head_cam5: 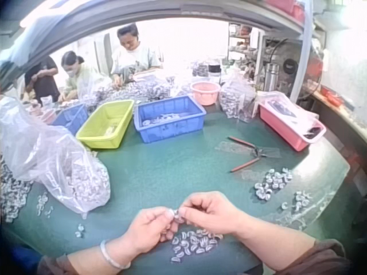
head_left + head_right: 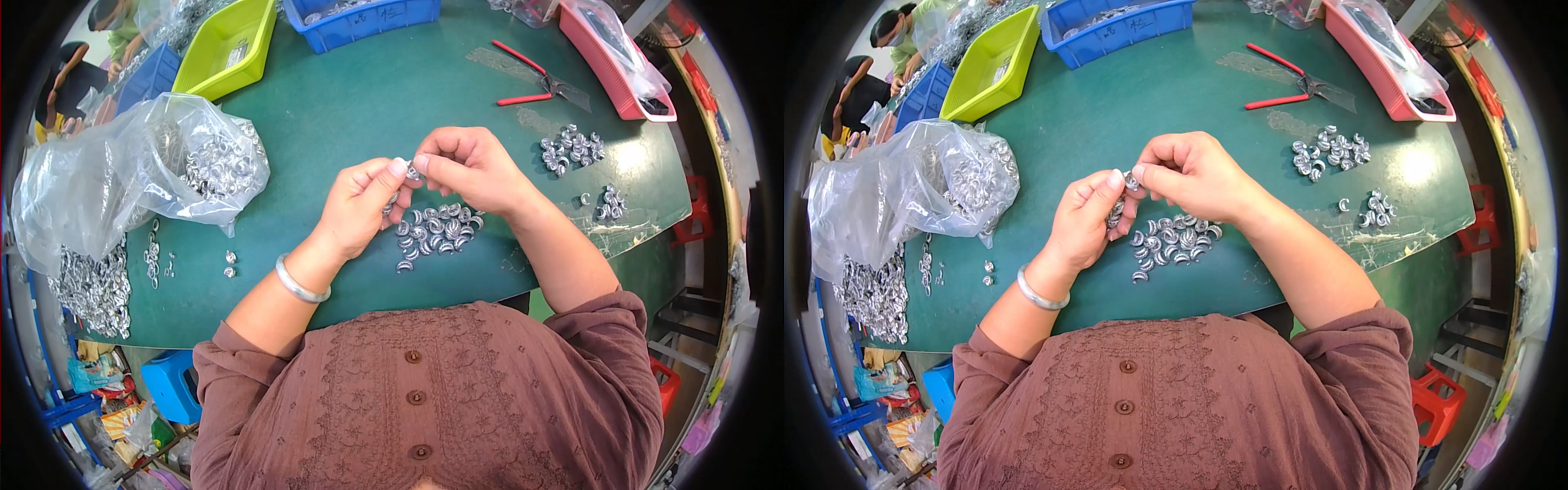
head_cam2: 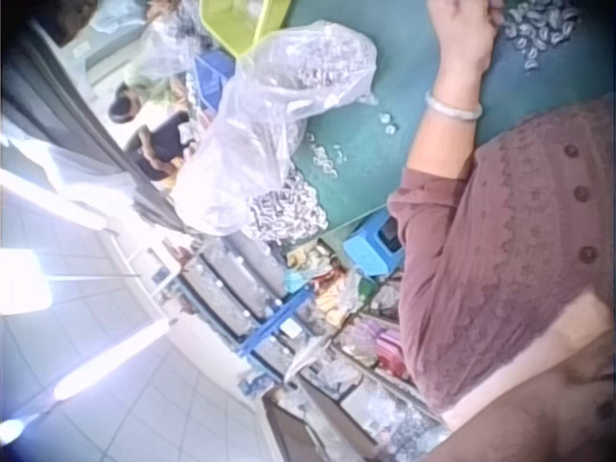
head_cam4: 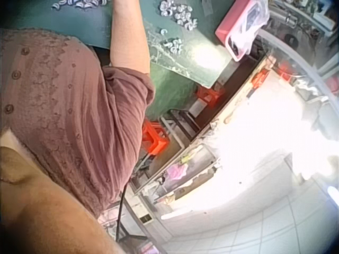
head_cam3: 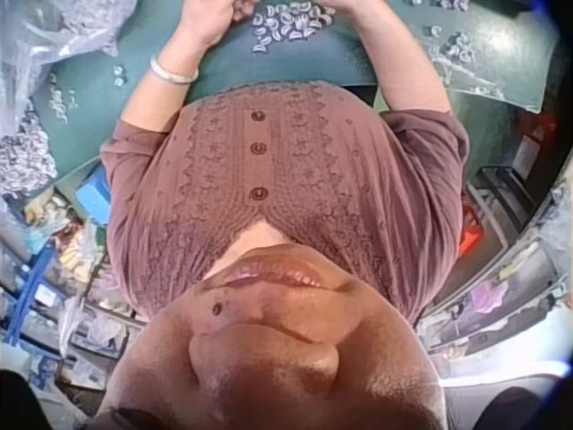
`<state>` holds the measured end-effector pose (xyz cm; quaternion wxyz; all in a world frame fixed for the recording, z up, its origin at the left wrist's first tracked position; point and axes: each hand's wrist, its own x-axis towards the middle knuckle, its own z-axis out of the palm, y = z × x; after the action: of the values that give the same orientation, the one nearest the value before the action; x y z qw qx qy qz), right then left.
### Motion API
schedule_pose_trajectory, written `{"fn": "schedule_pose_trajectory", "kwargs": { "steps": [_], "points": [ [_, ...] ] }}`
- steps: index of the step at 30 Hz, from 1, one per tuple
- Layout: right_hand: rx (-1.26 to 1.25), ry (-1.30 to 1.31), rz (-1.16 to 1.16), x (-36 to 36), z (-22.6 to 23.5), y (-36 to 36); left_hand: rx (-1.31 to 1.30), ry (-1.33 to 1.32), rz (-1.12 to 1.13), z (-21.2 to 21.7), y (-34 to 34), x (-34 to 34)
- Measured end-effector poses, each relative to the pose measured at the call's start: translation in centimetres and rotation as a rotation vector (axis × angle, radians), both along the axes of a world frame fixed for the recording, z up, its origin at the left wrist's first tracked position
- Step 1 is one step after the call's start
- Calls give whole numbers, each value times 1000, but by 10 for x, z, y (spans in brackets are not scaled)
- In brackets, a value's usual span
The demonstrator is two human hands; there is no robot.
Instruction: The person sorts through a pile of small metal components by hand on a green work surface, picking them up one by one and grouping them together.
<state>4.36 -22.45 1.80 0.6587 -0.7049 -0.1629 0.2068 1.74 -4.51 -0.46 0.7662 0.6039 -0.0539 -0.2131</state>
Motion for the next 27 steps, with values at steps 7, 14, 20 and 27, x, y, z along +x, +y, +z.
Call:
{"fn": "schedule_pose_trajectory", "kwargs": {
  "steps": [7, 14, 20, 27],
  "points": [
    [-19, 7, -15, 0, -1, 2, -141, 200, -7, 2, 0, 3],
    [-6, -95, -13, -2, -4, 1, -181, 256, -13, 2, -1, 4],
    [-90, -400, 12, -1, -8, 5, -168, 300, -15, 1, 2, 3],
    [-118, -603, -31, -2, -4, 6, -394, 422, -19, 0, 8, 9]
  ]
}}
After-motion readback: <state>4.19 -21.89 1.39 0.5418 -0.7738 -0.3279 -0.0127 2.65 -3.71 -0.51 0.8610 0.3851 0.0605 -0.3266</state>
